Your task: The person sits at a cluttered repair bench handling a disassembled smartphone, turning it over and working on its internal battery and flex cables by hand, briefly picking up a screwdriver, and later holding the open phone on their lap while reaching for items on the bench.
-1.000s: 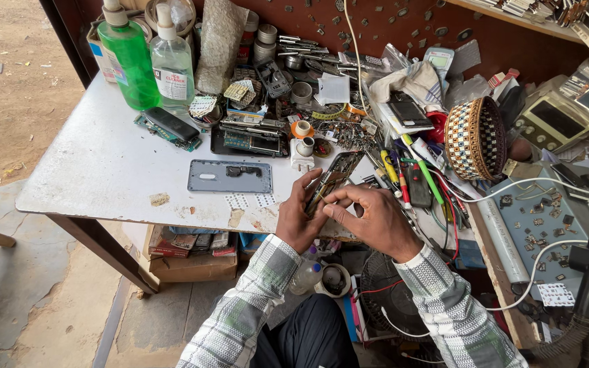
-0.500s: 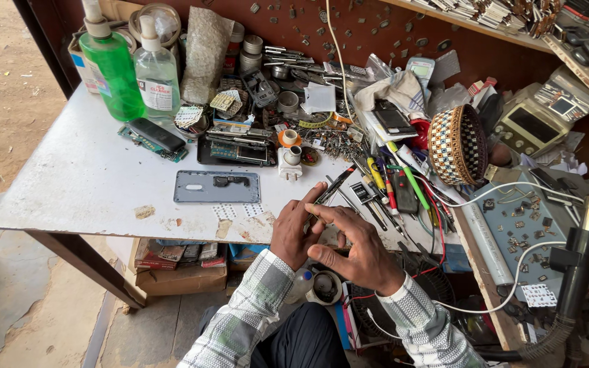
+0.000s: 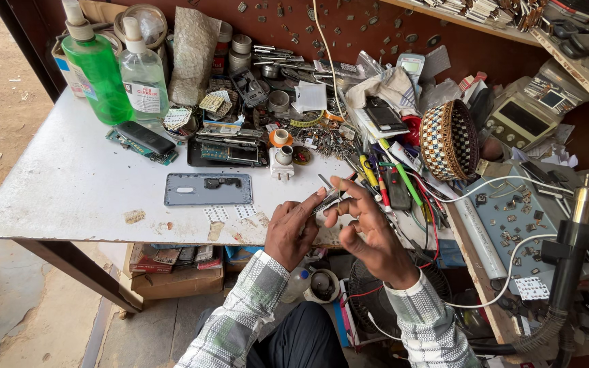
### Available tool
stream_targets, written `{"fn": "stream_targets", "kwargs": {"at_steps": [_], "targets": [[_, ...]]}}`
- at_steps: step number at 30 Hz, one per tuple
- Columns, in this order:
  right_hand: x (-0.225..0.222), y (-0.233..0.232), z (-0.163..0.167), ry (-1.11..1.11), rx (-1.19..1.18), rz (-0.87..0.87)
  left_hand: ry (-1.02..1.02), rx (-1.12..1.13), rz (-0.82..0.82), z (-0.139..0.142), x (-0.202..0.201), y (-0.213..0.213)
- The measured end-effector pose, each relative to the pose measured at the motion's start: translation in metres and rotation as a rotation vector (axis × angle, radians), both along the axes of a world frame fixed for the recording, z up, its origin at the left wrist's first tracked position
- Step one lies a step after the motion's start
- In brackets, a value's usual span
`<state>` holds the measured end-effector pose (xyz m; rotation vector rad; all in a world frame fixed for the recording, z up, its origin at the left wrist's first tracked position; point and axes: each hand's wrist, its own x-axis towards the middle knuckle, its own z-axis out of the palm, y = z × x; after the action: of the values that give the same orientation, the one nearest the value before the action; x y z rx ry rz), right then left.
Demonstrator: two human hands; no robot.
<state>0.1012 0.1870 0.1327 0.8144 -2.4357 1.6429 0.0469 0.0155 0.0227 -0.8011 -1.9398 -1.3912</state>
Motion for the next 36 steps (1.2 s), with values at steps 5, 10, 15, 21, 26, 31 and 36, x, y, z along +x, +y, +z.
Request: {"fn": "stream_targets", "kwargs": {"at_steps": [5,10,15,21,26,31,36], "targets": [[-0.008,0.014,-0.005,-0.195,-0.219,0.061,-0.004,-0.003,-0.041,0.003,0.001,-0.003],[-0.021,0.025,-0.011,-0.362,-0.419,0.159,-0.063,0.009,-0.040,0.003,-0.001,-0.002],[-0.032,0.037,-0.019,-0.479,-0.574,0.209,-0.093,0.015,-0.062,0.001,-0.003,-0.002],[-0.042,0.050,-0.032,-0.583,-0.741,0.311,-0.150,0.037,-0.070,0.002,-0.003,-0.003],[-0.051,0.056,-0.043,-0.666,-0.857,0.362,-0.202,0.124,-0.127,0.000,-0.005,-0.004],[-0.061,0.057,-0.053,-0.732,-0.975,0.439,-0.264,0.215,-0.191,-0.011,-0.010,-0.003],[-0.069,0.054,-0.063,-0.794,-1.019,0.383,-0.496,0.444,-0.432,-0.020,-0.020,-0.002]]}}
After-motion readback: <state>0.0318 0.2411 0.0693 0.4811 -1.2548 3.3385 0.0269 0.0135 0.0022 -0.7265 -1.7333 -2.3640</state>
